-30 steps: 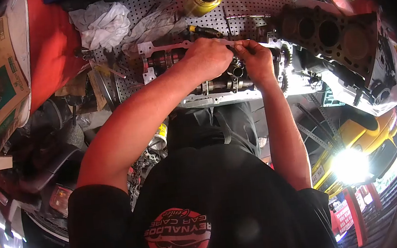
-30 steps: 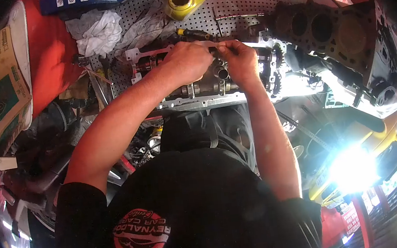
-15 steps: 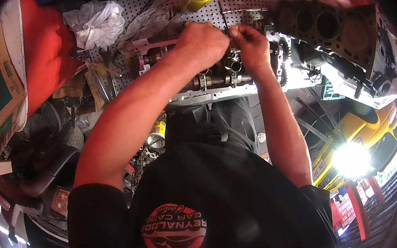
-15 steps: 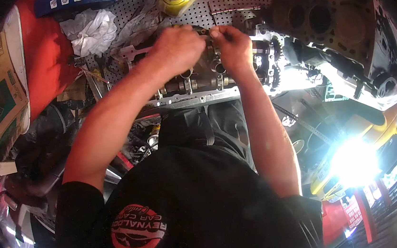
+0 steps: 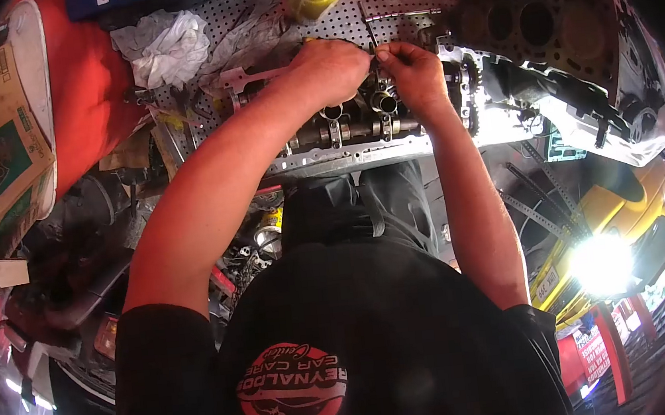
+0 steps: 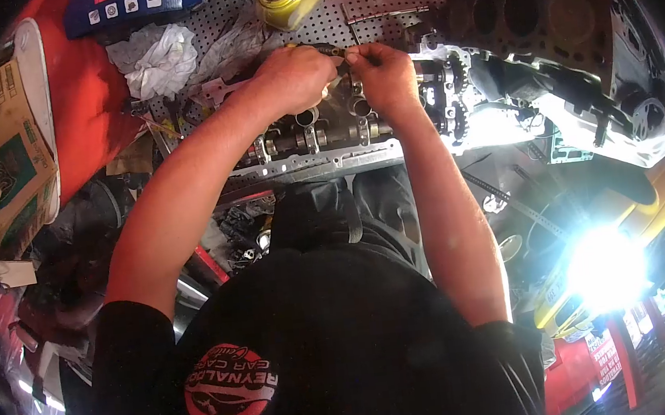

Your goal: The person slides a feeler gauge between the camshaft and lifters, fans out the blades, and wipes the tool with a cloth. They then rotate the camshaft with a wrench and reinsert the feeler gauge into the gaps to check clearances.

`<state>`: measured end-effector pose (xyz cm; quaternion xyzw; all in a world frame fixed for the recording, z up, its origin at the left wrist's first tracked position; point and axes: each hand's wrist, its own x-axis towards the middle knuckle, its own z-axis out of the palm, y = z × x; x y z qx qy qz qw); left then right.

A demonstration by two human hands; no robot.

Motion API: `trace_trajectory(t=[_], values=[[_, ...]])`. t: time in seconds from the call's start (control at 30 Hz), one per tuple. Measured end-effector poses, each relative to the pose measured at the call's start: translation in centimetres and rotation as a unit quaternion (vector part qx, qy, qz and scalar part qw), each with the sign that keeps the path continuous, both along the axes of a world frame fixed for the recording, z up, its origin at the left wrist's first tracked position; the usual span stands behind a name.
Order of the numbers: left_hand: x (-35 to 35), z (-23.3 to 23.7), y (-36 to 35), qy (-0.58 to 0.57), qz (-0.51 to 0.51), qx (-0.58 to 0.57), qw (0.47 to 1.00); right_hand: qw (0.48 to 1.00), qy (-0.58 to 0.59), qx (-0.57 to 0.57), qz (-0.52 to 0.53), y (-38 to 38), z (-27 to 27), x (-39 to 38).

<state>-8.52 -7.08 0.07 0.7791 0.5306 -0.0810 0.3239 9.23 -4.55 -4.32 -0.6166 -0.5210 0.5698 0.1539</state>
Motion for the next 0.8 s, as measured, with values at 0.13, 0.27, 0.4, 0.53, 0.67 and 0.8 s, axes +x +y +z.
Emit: trace_trajectory(t=[0.13,0.27,0.4,0.53,0.67,0.8], values=[[0.8,0.6,-0.4,0.005,-0.008,-0.005,1.000,0.991,-0.095,0.073,0.062,-0.4,1.8,0.2],[1.3,0.0,-1.1,0.000,-0.017,0.000,1.000,0.998,-0.051,0.023,0.032,-1.0,1.5,0.8],[1.2,0.8,-0.2,0.035,-0.029,-0.022,0.999,1.000,-0.013,0.006,-0.011,-1.1,0.7,0.6],[1.0,0.6,-1.0,0.000,-0.016,0.043,0.999,0.998,-0.048,0.027,0.001,-0.8,0.3,0.4],[1.3,1.3,-1.9,0.026,-0.011,0.056,0.998,0.999,-0.028,0.034,0.004,-1.0,0.0,0.2],[1.6,1.9,-2.1,0.066,-0.025,0.060,0.996,0.998,-0.037,0.047,-0.004,-1.0,-0.9,-0.3]])
